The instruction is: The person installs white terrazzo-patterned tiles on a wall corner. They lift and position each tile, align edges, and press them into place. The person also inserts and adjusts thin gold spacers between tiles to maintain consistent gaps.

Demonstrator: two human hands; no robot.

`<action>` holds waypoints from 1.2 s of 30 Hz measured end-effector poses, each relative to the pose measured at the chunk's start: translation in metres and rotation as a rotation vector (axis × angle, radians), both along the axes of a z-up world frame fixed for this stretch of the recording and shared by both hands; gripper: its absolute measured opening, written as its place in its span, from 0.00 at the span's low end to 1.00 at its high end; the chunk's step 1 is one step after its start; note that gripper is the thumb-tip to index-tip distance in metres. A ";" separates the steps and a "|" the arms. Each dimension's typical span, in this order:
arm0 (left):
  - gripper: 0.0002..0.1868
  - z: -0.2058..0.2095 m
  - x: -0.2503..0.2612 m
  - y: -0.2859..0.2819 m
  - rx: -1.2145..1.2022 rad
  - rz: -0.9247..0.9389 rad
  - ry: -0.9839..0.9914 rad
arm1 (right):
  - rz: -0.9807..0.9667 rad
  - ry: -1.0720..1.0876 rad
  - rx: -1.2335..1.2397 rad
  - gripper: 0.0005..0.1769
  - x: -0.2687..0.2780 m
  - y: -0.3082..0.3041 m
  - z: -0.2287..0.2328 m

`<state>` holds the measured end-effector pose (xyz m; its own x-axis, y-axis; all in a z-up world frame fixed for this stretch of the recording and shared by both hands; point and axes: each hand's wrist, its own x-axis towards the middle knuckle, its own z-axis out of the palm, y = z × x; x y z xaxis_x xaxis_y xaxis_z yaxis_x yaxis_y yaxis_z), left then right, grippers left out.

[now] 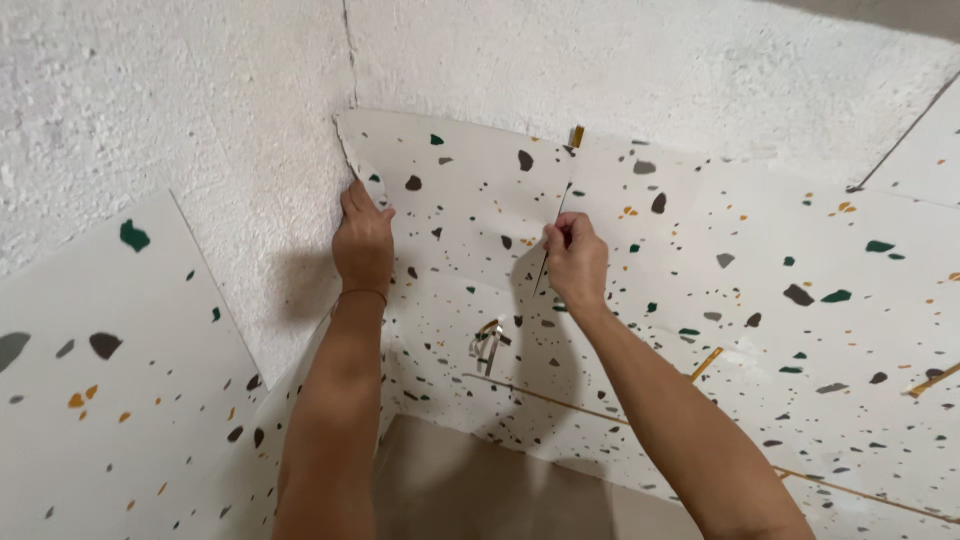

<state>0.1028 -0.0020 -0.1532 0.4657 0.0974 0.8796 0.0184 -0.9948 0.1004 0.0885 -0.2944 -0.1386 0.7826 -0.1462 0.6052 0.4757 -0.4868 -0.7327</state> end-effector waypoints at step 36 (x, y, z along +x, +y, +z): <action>0.36 -0.020 -0.001 -0.019 -0.055 0.011 -0.142 | -0.036 -0.064 -0.050 0.06 0.000 0.000 0.001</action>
<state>0.1015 -0.0206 -0.1729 0.3360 0.1514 0.9296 0.0113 -0.9876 0.1568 0.0890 -0.2940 -0.1376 0.7369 -0.1414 0.6611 0.5026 -0.5395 -0.6755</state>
